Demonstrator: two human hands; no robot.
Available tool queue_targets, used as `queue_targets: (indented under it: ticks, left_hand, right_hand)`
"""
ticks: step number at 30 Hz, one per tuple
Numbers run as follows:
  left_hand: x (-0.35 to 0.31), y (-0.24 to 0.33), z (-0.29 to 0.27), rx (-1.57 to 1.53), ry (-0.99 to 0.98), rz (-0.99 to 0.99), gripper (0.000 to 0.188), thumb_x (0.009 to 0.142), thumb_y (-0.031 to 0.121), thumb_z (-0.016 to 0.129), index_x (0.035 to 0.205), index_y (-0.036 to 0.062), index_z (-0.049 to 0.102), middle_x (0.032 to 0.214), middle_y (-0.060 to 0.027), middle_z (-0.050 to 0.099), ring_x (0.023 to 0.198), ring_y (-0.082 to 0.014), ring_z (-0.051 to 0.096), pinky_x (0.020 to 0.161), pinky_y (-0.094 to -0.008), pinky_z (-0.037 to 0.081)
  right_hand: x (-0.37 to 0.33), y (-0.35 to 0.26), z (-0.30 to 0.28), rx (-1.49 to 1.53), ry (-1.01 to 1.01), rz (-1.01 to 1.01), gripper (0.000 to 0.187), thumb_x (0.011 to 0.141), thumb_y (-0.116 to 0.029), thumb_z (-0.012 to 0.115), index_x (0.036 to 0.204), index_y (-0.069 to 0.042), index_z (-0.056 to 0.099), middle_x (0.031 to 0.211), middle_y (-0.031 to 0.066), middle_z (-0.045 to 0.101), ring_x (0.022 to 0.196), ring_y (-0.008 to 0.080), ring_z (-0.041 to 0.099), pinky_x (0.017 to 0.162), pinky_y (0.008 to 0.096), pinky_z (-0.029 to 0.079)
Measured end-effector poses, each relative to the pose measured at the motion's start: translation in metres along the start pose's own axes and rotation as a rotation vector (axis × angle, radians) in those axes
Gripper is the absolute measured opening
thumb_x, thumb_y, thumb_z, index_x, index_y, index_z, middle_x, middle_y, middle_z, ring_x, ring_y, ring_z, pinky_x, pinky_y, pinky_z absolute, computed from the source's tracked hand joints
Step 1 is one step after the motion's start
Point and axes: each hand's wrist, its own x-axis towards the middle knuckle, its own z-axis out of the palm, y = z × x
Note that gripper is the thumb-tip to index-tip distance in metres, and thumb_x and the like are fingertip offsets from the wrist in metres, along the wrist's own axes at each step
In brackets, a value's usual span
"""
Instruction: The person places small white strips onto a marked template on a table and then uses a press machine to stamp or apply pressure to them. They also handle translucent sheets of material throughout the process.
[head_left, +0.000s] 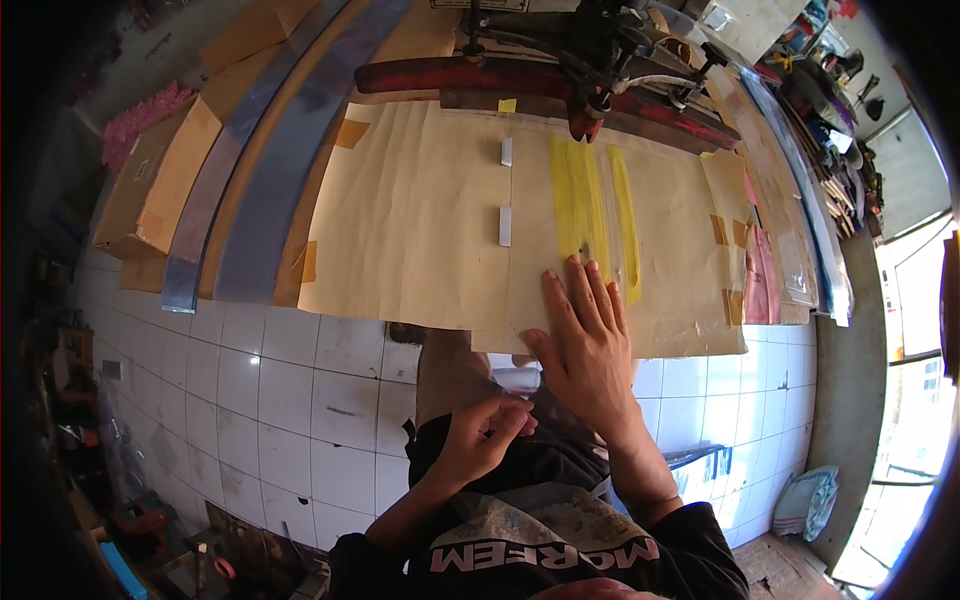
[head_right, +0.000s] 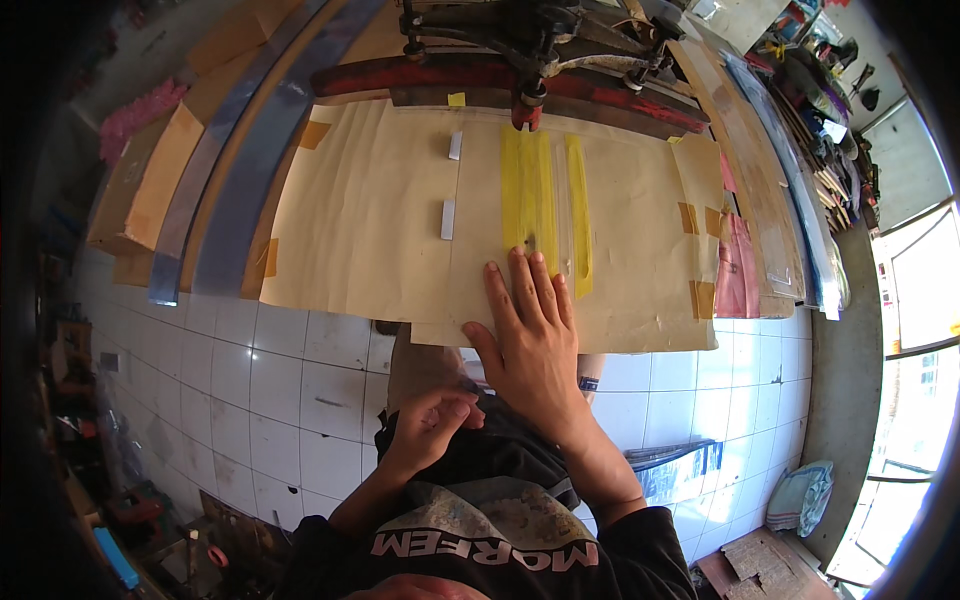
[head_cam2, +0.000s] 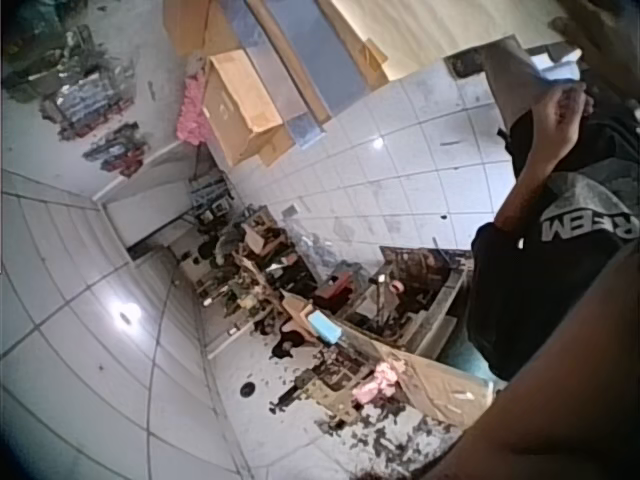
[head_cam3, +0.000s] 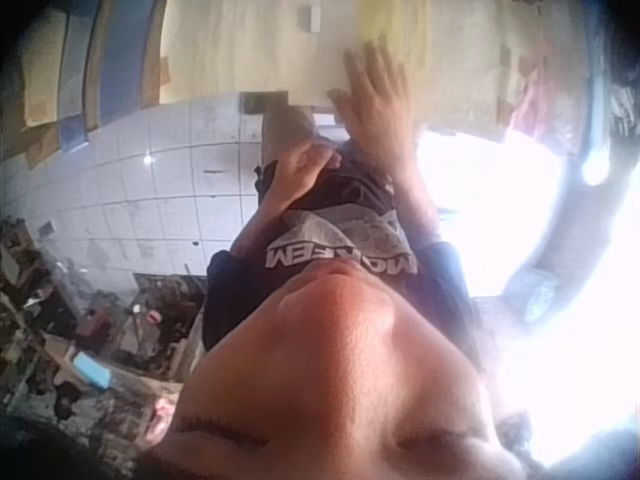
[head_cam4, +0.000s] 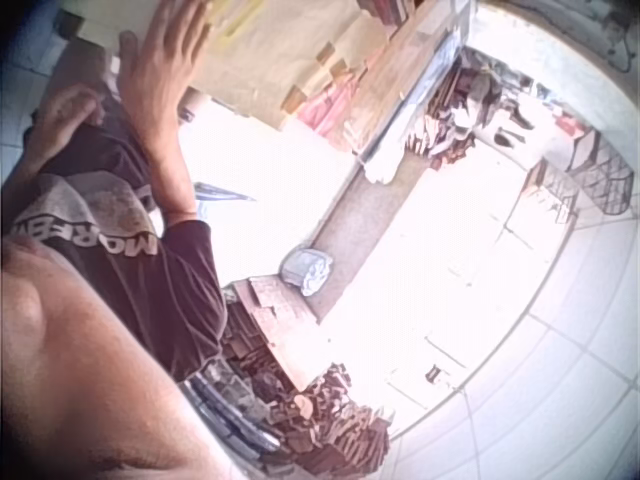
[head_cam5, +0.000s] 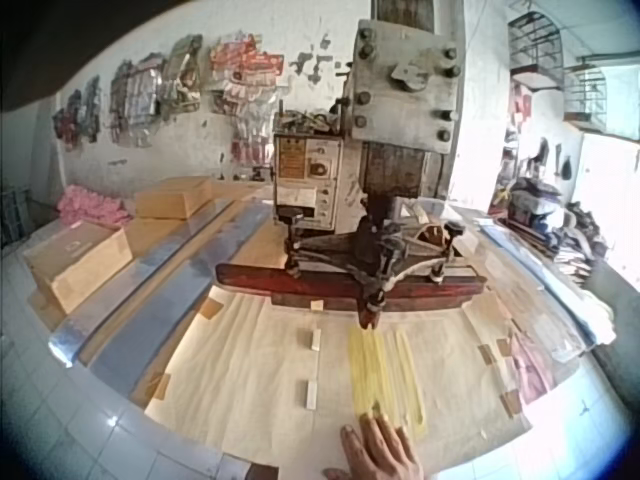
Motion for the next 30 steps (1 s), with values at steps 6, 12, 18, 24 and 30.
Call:
queue_targets:
  ticks: [6,12,18,24,30]
  left_hand:
    - [-0.001,0.0,0.001,-0.006,0.0,0.001,0.018,0.098,0.011,0.058,0.106,-0.0052,0.061,0.089,-0.0131,0.069,0.084,-0.0175,0.069,0.079,-0.0311,0.058]
    - [0.002,-0.001,0.001,0.003,-0.002,-0.015,0.019,0.099,0.012,0.057,0.106,-0.0049,0.061,0.089,-0.0123,0.069,0.084,-0.0169,0.069,0.079,-0.0309,0.057]
    - [0.003,0.002,-0.001,0.009,0.029,-0.039,0.019,0.098,0.012,0.059,0.105,-0.0054,0.062,0.088,-0.0113,0.069,0.083,-0.0154,0.069,0.078,-0.0286,0.056]
    - [0.004,-0.006,-0.001,0.003,0.052,-0.063,0.019,0.097,0.013,0.06,0.105,-0.005,0.062,0.088,-0.0111,0.069,0.083,-0.0154,0.069,0.077,-0.0278,0.055]
    - [0.012,-0.008,-0.004,0.043,0.009,-0.091,0.025,0.099,0.02,0.059,0.109,-0.0037,0.061,0.088,-0.0124,0.067,0.083,-0.0188,0.067,0.079,-0.0329,0.056]
  right_hand:
    - [-0.001,0.0,-0.001,0.005,0.006,-0.002,0.056,0.092,-0.034,0.059,0.14,-0.006,0.049,0.147,0.0221,0.041,0.139,0.0407,0.034,0.115,0.0522,0.023]
    - [0.0,0.003,0.003,0.011,0.001,0.001,0.057,0.092,-0.033,0.06,0.14,-0.006,0.049,0.147,0.0222,0.041,0.139,0.0409,0.035,0.114,0.0522,0.023]
    - [0.003,0.001,0.002,0.038,0.008,-0.011,0.057,0.091,-0.032,0.06,0.14,-0.006,0.048,0.147,0.0224,0.041,0.139,0.0416,0.034,0.114,0.0526,0.024]
    - [0.002,0.0,0.001,0.064,0.01,0.011,0.059,0.089,-0.032,0.063,0.139,-0.005,0.049,0.147,0.0234,0.04,0.138,0.0426,0.035,0.114,0.053,0.024]
    - [-0.001,0.012,-0.011,0.192,-0.015,0.03,0.059,0.087,-0.028,0.066,0.138,-0.004,0.05,0.146,0.0234,0.042,0.139,0.0419,0.036,0.113,0.0539,0.026]
